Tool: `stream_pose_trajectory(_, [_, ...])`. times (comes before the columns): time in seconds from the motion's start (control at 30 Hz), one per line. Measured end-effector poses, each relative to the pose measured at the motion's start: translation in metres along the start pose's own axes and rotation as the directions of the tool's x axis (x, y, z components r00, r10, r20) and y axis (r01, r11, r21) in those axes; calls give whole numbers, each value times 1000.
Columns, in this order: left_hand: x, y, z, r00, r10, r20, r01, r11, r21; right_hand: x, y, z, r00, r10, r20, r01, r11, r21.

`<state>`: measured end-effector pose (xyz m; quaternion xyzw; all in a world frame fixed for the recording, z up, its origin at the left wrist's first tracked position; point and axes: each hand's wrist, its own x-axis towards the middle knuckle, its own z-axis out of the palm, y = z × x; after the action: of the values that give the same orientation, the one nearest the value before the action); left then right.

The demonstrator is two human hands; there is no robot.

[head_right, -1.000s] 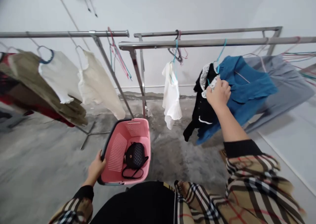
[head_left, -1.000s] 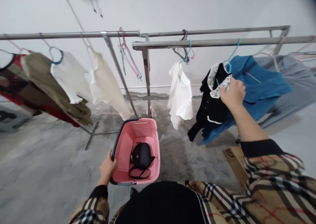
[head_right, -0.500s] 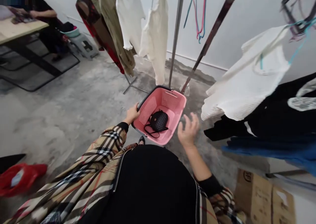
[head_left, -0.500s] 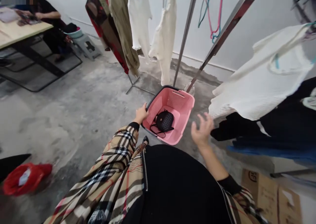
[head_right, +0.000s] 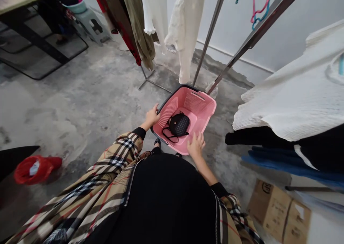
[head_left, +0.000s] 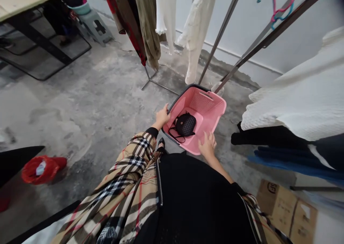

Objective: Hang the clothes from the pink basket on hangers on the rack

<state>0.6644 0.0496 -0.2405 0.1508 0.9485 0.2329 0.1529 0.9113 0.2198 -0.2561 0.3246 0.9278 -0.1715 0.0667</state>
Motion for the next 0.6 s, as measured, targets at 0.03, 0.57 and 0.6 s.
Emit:
stream_pose_trajectory(0.03, [1,-1,1,1000,-1,5,1,1000,-23,-1,0,0,1000,3,-7,-3,1000,-13])
stream_pose_trajectory(0.57, [4,-15,10,994,35,108,5,938,-347,95,-73,48,771,-226,595,436,869,-234])
stream_pose_trajectory(0.6, [4,-15,11,994,37,104,4,930,-367,101,-78,61,748,-224,625,446,867,-222])
